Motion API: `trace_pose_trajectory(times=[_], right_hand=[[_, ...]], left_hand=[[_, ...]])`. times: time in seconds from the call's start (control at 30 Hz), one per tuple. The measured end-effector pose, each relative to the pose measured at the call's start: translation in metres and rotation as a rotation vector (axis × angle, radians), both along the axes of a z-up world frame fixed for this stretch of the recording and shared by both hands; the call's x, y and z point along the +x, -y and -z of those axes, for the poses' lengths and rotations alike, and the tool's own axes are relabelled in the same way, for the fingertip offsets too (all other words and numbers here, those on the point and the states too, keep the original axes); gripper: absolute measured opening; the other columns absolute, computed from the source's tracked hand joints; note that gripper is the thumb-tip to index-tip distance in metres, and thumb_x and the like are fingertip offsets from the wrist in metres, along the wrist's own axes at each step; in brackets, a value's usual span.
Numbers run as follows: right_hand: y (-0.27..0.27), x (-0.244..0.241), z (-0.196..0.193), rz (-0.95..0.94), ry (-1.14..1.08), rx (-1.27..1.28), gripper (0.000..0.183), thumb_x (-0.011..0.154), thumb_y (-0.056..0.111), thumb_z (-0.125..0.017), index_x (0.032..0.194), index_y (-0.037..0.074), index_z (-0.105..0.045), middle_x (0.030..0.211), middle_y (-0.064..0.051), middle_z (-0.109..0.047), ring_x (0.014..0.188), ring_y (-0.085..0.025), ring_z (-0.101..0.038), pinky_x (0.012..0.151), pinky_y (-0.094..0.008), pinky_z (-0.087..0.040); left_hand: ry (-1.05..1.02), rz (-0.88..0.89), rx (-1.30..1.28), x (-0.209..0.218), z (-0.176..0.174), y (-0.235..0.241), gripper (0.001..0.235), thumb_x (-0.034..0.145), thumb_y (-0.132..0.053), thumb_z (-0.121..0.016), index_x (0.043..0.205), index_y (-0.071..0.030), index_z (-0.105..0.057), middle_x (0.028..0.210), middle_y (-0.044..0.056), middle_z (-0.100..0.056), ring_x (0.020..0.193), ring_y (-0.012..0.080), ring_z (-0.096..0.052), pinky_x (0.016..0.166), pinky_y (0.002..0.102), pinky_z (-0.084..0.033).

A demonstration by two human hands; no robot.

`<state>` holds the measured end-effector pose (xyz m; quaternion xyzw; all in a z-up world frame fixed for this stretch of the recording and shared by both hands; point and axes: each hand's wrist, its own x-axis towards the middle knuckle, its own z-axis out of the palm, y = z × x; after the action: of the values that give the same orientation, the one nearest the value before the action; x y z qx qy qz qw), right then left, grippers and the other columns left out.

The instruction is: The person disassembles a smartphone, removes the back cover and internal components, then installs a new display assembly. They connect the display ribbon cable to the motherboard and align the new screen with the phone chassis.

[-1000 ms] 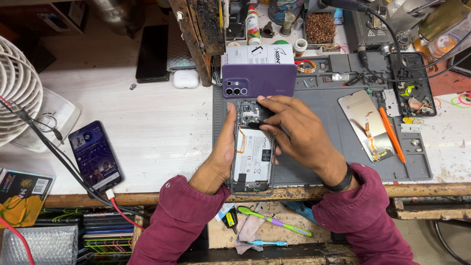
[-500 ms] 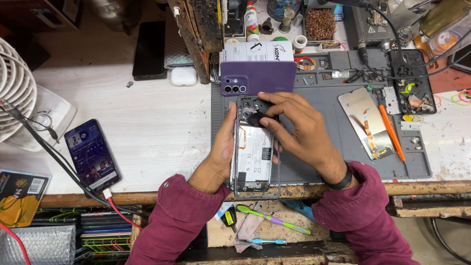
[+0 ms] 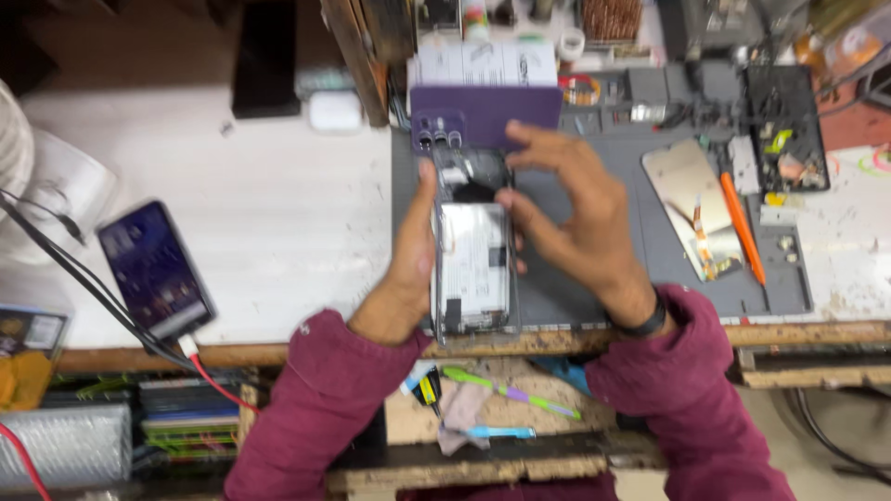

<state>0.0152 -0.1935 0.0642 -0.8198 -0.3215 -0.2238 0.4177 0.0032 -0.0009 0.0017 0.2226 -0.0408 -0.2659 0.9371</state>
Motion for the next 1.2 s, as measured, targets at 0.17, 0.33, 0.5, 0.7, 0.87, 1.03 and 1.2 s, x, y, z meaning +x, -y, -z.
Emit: trace_pose_trajectory(times=[0.17,0.33,0.5,0.7,0.87,1.03,1.2], right_hand=[[0.013,-0.006,0.001,0.027,-0.092,0.232,0.022,0.108,0.003,-0.08,0.122,0.001,-0.063,0.126,-0.012,-0.068,0.114,-0.019,-0.069,0.1,-0.033,-0.057],[0.035,-0.051,-0.013,-0.201,-0.502,-0.292,0.014,0.087,0.016,-0.079,0.1,0.009,-0.077,0.093,-0.006,-0.078,0.076,-0.019,-0.075,0.069,-0.033,-0.059],[0.015,-0.115,0.06,-0.459,-0.392,-0.693,0.044,0.078,0.005,-0.067,0.122,0.005,-0.071,0.098,-0.011,-0.076,0.075,-0.031,-0.072,0.063,-0.042,-0.058],[0.003,-0.136,0.123,-0.29,-0.102,-0.873,0.038,0.077,0.007,-0.064,0.114,0.001,-0.067,0.086,-0.012,-0.068,0.076,-0.026,-0.071,0.06,-0.037,-0.058],[0.015,-0.141,0.125,-0.34,-0.165,-0.885,0.036,0.079,0.009,-0.065,0.114,-0.001,-0.066,0.093,-0.013,-0.065,0.076,-0.025,-0.071,0.058,-0.037,-0.057],[0.02,-0.151,0.121,-0.367,-0.119,-0.832,0.04,0.073,0.009,-0.065,0.112,-0.001,-0.066,0.097,-0.014,-0.063,0.079,-0.025,-0.07,0.055,-0.034,-0.056],[0.01,-0.14,0.13,-0.453,-0.165,-1.064,0.024,0.083,0.011,-0.066,0.104,0.001,-0.065,0.095,-0.011,-0.062,0.074,-0.022,-0.069,0.056,-0.036,-0.055]], left_hand=[[0.058,-0.192,0.086,0.004,0.001,-0.004,0.088,0.1,-0.076,-0.032,0.137,0.0,-0.057,0.118,0.016,-0.068,0.093,0.0282,-0.07,0.082,0.051,-0.062],[0.122,-0.374,0.093,0.006,-0.002,-0.005,0.087,0.098,-0.076,-0.033,0.138,-0.001,-0.055,0.125,0.015,-0.065,0.097,0.028,-0.069,0.087,0.054,-0.063],[0.176,-0.426,0.092,0.006,0.002,-0.004,0.087,0.101,-0.075,-0.033,0.138,0.001,-0.056,0.128,0.016,-0.064,0.103,0.0287,-0.068,0.091,0.054,-0.062],[0.24,-0.479,0.135,0.003,-0.005,0.001,0.074,0.101,-0.07,-0.032,0.161,-0.026,-0.029,0.128,0.014,-0.058,0.109,0.0282,-0.067,0.095,0.057,-0.063],[0.327,-0.487,0.176,-0.001,-0.009,0.004,0.069,0.103,-0.068,-0.032,0.164,-0.045,-0.009,0.129,0.011,-0.056,0.112,0.0275,-0.067,0.1,0.056,-0.063],[0.374,-0.459,0.164,-0.002,-0.009,0.003,0.068,0.105,-0.064,-0.034,0.165,-0.043,-0.009,0.129,0.011,-0.056,0.116,0.0287,-0.067,0.101,0.054,-0.062],[0.396,-0.438,0.1,-0.002,-0.011,0.004,0.066,0.109,-0.063,-0.035,0.166,-0.036,-0.016,0.132,0.012,-0.056,0.119,0.031,-0.066,0.104,0.058,-0.06]])
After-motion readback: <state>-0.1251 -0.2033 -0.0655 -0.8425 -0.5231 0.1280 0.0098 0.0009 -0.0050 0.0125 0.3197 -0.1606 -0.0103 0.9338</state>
